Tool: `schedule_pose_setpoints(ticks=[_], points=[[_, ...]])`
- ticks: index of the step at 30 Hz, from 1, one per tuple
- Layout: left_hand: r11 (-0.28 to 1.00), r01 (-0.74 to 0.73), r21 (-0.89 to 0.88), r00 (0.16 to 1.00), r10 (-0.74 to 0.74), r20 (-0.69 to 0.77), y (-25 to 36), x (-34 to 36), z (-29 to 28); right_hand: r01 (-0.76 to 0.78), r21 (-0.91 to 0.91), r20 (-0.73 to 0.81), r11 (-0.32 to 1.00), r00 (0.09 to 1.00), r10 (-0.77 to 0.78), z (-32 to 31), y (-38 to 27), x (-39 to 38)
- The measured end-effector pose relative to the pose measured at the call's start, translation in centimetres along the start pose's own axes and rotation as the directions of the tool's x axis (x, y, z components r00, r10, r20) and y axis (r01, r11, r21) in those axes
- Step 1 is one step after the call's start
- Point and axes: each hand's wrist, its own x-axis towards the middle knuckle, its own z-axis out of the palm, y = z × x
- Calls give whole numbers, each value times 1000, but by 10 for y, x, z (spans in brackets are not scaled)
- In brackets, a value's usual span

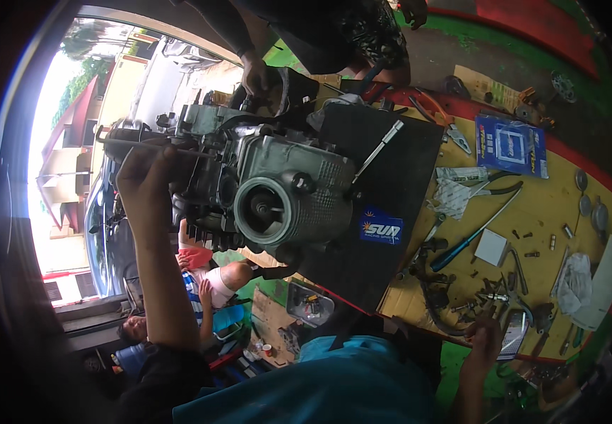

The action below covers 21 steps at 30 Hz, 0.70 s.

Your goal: The person assembles a motorcycle engine on a workbench, using a wrench and socket to tighten bolts and install components. They handle various small parts and tools while working alongside another person in a garage setting.

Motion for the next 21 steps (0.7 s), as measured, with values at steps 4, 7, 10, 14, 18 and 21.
schedule_pose_setpoints(ticks=[4,7,10,14,18,21], points=[[998,8,-62,1000,-7,21,-6,-1,-3,59,-29,50,998,997,-58,-6,18,2],[996,1,-88,999,3,43,-5,-1,-1,53,-52,86,997,995,-49,-5,9,8],[994,-20,-110,997,27,68,-6,-1,-3,27,3,89,1000,996,-27,-8,18,11],[997,-21,-77,998,26,55,-8,-2,-5,-19,-6,96,1000,995,20,-8,17,14],[996,-27,-88,998,33,60,-11,-2,-8,-90,0,82,996,993,90,-7,20,14],[998,-29,-52,998,32,56,-11,-1,-8,-98,-19,92,995,991,100,-2,7,18]])
